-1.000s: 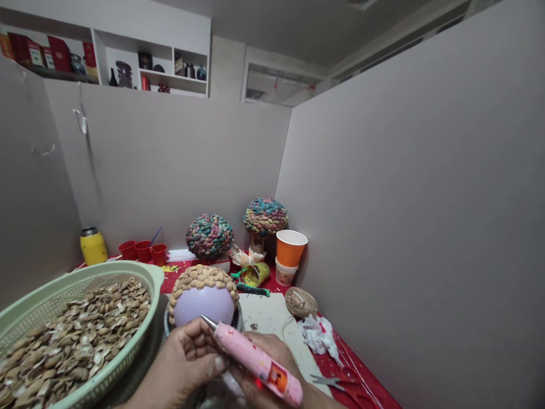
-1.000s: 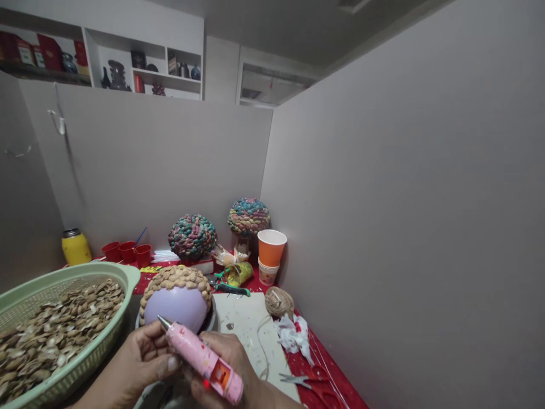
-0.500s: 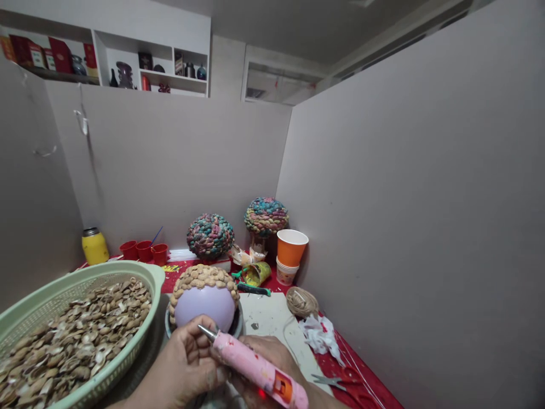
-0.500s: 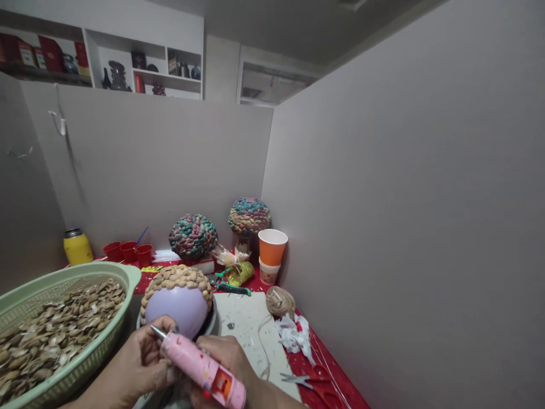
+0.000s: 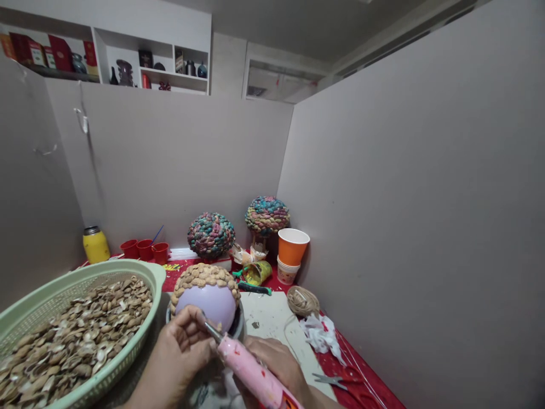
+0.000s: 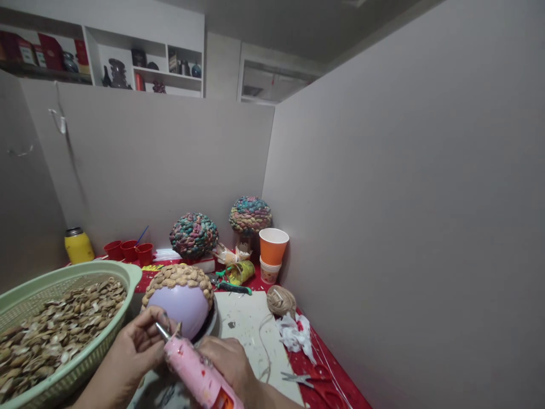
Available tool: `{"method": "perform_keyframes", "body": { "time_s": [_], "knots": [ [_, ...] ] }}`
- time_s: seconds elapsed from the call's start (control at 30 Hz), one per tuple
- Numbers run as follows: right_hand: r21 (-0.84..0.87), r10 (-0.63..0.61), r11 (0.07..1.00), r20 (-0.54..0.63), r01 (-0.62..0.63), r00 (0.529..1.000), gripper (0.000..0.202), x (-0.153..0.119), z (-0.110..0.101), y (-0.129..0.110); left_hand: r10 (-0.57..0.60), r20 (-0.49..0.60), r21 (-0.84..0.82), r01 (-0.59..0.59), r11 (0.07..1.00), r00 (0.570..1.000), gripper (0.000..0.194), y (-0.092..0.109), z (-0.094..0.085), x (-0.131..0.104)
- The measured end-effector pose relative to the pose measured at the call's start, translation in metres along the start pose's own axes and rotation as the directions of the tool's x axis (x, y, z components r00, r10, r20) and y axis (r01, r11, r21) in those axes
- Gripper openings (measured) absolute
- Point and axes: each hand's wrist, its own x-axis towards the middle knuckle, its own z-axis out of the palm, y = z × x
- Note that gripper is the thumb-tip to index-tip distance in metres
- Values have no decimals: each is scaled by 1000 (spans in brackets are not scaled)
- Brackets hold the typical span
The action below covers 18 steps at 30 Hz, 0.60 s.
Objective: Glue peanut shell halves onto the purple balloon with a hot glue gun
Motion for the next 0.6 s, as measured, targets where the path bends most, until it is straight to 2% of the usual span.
{"method": "perform_keyframes", "body": {
  "time_s": [0.2, 0.3, 0.37, 0.5, 0.6],
  "knots": [
    [-21, 58, 998, -35, -59, 998, 14, 6, -3, -9, 53, -47, 10, -52, 999, 998, 29, 19, -9, 4],
    [-2, 118, 993, 16, -118, 993, 10, 17, -10, -20, 79, -95, -8, -80, 997, 992, 30, 29, -7, 5],
    [14, 219, 975, 86, -221, 972, 12, 23, -16, -29, 94, -112, -12, -96, 995, 989, 30, 32, -6, 6],
    [14, 247, 968, 161, -252, 956, 12, 27, -25, -37, 153, -117, 51, -148, 988, 981, 26, 27, -6, 7],
    [10, 285, 957, 150, -290, 947, 11, 24, -24, -34, 228, -99, 152, -212, 965, 969, 25, 17, -6, 5]
  ]
}}
